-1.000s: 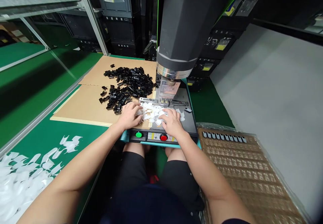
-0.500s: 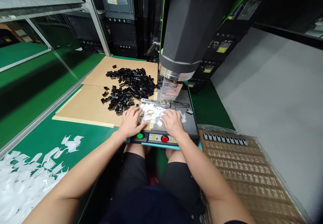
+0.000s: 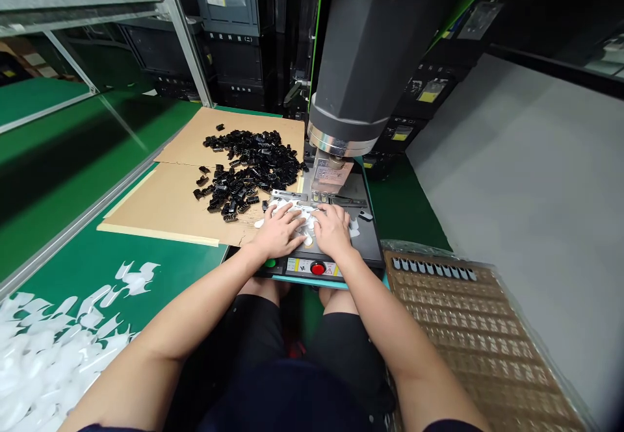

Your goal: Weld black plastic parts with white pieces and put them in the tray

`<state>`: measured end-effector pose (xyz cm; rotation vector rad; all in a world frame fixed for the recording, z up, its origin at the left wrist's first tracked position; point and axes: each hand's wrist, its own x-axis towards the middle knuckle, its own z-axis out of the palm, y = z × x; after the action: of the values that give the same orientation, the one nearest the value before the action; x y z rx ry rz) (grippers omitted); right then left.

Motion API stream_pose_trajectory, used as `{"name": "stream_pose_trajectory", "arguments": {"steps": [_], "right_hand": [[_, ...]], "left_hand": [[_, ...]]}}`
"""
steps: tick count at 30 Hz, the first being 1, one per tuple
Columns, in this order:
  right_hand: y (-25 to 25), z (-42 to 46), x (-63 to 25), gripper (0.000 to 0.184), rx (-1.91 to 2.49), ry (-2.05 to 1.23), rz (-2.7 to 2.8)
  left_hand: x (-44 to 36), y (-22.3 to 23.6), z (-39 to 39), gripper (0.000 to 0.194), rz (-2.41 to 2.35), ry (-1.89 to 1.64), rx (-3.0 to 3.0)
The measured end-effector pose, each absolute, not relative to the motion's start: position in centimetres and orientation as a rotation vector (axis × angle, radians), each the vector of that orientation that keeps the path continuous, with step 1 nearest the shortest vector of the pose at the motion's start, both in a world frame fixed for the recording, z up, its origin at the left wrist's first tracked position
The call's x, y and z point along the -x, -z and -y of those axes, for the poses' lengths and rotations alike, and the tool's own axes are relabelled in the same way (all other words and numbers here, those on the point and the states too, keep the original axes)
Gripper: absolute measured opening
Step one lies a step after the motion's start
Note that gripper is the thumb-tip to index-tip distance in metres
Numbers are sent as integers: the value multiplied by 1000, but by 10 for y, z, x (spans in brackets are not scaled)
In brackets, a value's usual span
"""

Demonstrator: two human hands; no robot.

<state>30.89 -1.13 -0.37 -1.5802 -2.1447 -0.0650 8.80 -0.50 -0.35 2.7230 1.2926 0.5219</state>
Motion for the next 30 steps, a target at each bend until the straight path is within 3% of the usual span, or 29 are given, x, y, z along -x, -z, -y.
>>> {"name": "stream_pose_trajectory", "arguments": {"steps": [13, 30], "right_hand": [[0, 2, -291, 24, 1567, 11, 2179], [-1, -9, -276, 21, 1663, -48, 2213]], "left_hand": [[-78, 2, 4, 52, -1343, -593, -2687], [-59, 11, 20, 35, -1215, -604, -2674]]}}
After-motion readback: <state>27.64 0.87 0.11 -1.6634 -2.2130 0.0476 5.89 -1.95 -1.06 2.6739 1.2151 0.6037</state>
